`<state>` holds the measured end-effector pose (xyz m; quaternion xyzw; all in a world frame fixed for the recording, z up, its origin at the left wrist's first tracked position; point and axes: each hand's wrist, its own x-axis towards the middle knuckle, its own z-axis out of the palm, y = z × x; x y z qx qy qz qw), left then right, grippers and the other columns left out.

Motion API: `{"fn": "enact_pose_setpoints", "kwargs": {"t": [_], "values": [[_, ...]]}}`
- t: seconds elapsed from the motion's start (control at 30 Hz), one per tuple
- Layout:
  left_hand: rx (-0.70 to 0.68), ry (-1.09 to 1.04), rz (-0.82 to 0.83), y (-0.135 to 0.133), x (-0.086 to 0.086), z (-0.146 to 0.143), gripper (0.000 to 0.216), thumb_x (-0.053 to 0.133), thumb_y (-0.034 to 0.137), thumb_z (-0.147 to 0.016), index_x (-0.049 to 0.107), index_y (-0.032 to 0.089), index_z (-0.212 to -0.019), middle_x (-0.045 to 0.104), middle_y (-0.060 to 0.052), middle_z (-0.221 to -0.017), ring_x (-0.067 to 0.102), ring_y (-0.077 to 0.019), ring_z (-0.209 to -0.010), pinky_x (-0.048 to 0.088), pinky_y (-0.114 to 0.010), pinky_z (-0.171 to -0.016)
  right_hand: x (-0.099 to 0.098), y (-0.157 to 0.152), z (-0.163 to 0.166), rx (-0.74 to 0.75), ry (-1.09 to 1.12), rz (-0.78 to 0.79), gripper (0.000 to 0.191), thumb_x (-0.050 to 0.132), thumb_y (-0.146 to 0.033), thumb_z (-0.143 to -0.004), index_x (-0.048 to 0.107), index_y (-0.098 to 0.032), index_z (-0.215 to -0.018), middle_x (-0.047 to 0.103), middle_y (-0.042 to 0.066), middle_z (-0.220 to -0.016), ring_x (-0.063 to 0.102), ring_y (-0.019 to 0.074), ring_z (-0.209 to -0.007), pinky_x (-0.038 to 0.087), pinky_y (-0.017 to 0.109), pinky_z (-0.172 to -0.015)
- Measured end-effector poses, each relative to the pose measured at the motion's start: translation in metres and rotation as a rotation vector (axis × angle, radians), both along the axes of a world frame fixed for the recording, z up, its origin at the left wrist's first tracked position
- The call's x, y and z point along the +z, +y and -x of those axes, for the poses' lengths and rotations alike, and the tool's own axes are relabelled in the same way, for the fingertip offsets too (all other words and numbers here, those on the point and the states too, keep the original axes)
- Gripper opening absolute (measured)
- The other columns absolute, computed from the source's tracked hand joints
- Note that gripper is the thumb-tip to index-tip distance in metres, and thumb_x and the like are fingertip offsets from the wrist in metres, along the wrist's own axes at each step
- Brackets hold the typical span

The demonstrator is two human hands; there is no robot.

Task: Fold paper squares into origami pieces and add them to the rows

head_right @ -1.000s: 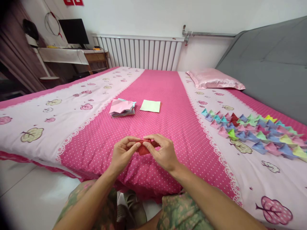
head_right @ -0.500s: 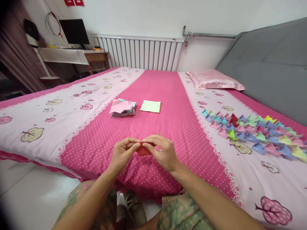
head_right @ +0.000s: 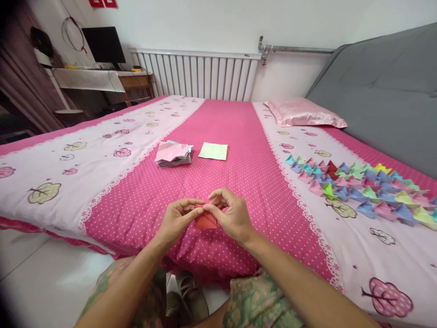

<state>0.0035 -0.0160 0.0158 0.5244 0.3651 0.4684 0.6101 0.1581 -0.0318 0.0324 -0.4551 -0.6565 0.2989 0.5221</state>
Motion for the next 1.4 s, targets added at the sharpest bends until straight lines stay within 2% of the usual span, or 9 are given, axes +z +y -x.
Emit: {"fn": "enact_pose_setpoints", "kwargs": {"t": [0.13,0.3,0.5,0.7,0.9,1.03,1.17,1.27,1.4], "values": [[-0.021,0.055,-0.048,-0.0003,-0.0017,0.0003,0.016,0.067,0.03,-0.065,0.065,0.014,-0.066,0.066,-0.003,-0.062,0.058,-0.0115,-0.056,0.045,-0.022,-0.055,-0.0014,0.0036,-0.0015,0.089,0.061,0.086,0.021,0.064,-0.03,-0.071,0.052,-0.018,-0.083,0.062,0.001,-0.065,0.061,0.0133,-0.061,0.048,0.024,-0.056],[0.083,0.047,-0.098,-0.0012,-0.005,-0.0025,0.019,0.064,0.032,-0.069,0.065,0.013,-0.068,0.064,-0.003,-0.061,0.056,-0.0112,-0.056,0.044,-0.022,-0.055,-0.0027,0.0063,0.0014,0.089,0.163,0.238,0.033,0.065,-0.035,-0.068,0.052,-0.016,-0.092,0.062,0.001,-0.064,0.06,0.0127,-0.058,0.049,0.024,-0.054],[0.247,-0.119,-0.01,0.0018,-0.0062,-0.0029,0.014,0.067,0.029,-0.067,0.064,0.015,-0.07,0.065,0.0,-0.064,0.057,-0.0097,-0.059,0.045,-0.021,-0.059,-0.0039,0.0069,0.0032,0.095,0.181,0.308,0.028,0.068,-0.036,-0.064,0.063,-0.013,-0.08,0.068,0.007,-0.076,0.063,0.0169,-0.067,0.05,0.029,-0.063],[0.185,-0.181,0.053,0.0024,-0.0074,-0.0032,0.017,0.068,0.03,-0.064,0.064,0.014,-0.068,0.063,-0.001,-0.061,0.055,-0.009,-0.055,0.046,-0.022,-0.058,-0.0004,0.0053,0.0023,0.018,0.137,0.24,0.023,0.065,-0.037,-0.066,0.062,-0.015,-0.063,0.062,0.001,-0.056,0.056,0.0115,-0.051,0.044,0.023,-0.05],[0.159,-0.155,0.062,0.0022,-0.0069,-0.0029,0.018,0.067,0.032,-0.065,0.063,0.014,-0.067,0.063,-0.001,-0.063,0.056,-0.0097,-0.056,0.046,-0.022,-0.059,0.0008,0.0053,-0.0002,0.035,0.108,0.245,0.025,0.065,-0.036,-0.067,0.056,-0.016,-0.056,0.054,-0.003,-0.046,0.048,0.0084,-0.042,0.038,0.021,-0.044],[0.116,-0.033,0.013,0.0024,-0.0043,-0.0007,0.018,0.068,0.031,-0.065,0.065,0.014,-0.072,0.066,-0.002,-0.066,0.058,-0.0105,-0.058,0.046,-0.021,-0.058,-0.0009,0.0068,-0.0027,0.074,0.088,0.269,0.022,0.065,-0.034,-0.067,0.057,-0.015,-0.059,0.055,-0.003,-0.047,0.049,0.0083,-0.042,0.037,0.02,-0.042],[0.042,0.065,-0.024,0.0024,-0.0028,0.0,0.017,0.066,0.029,-0.067,0.066,0.013,-0.073,0.067,-0.003,-0.067,0.06,-0.0119,-0.059,0.045,-0.022,-0.057,-0.002,0.0062,-0.0026,0.141,-0.001,0.277,0.019,0.064,-0.031,-0.068,0.062,-0.013,-0.065,0.061,0.002,-0.058,0.055,0.0105,-0.05,0.04,0.021,-0.046],[0.031,0.038,-0.049,0.0019,-0.0026,-0.0007,0.015,0.065,0.029,-0.068,0.066,0.013,-0.069,0.066,-0.003,-0.061,0.06,-0.0127,-0.056,0.046,-0.023,-0.057,-0.001,0.0047,-0.0005,0.122,0.006,0.258,0.017,0.064,-0.03,-0.068,0.064,-0.013,-0.07,0.065,0.005,-0.065,0.059,0.0132,-0.057,0.045,0.024,-0.052],[0.037,-0.052,-0.034,0.0011,-0.0027,-0.0016,0.016,0.063,0.028,-0.071,0.068,0.014,-0.076,0.068,-0.004,-0.065,0.063,-0.016,-0.063,0.048,-0.028,-0.067,0.0027,0.0035,0.0011,0.084,0.079,0.236,0.017,0.068,-0.028,-0.064,0.063,-0.014,-0.073,0.067,0.005,-0.067,0.062,0.015,-0.059,0.049,0.027,-0.057]]}}
